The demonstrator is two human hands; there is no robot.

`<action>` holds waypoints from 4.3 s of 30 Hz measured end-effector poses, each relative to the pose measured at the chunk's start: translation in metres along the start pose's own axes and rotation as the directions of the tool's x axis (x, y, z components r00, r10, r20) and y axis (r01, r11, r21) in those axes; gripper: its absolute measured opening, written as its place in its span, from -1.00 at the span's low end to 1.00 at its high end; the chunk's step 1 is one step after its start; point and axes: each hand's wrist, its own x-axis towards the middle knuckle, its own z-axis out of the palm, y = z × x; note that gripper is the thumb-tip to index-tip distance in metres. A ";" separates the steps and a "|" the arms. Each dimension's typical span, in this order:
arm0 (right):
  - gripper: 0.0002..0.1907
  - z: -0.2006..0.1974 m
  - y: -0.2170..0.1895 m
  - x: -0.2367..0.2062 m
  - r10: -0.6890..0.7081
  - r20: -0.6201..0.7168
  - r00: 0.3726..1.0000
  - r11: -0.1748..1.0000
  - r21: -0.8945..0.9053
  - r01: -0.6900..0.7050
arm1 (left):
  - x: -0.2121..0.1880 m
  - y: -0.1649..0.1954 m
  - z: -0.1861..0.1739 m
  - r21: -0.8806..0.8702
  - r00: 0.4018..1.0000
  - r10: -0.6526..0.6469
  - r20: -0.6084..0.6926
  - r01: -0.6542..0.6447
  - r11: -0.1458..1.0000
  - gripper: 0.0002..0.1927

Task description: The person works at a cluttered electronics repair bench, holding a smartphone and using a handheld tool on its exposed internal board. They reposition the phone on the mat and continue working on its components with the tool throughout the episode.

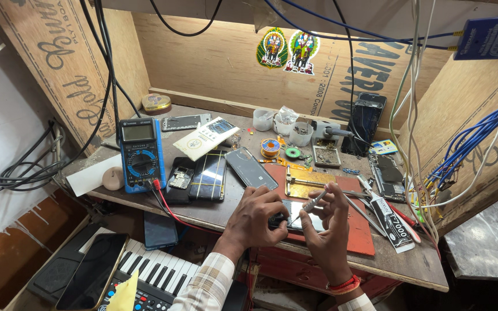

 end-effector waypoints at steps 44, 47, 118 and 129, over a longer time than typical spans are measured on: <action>-0.08 -0.101 0.014 0.010 -0.037 -0.451 0.892 0.997 -0.080 0.001 | 0.085 0.072 0.116 0.077 0.993 -0.050 0.105 0.042 0.996 -0.90; -0.08 -0.102 0.014 0.009 -0.089 -0.434 0.897 0.993 -0.110 0.045 | 0.082 0.069 0.109 0.093 0.998 -0.032 0.052 0.027 0.995 -0.91; -0.20 0.007 -0.010 -0.001 -0.066 0.152 0.986 0.990 -0.116 0.084 | -0.022 0.004 -0.006 0.119 0.988 -0.098 -0.123 0.113 0.986 -0.89; -0.21 0.008 -0.008 -0.002 -0.058 0.129 0.990 0.998 -0.016 0.060 | -0.023 0.002 -0.006 0.107 0.987 -0.104 -0.121 0.117 0.987 -0.88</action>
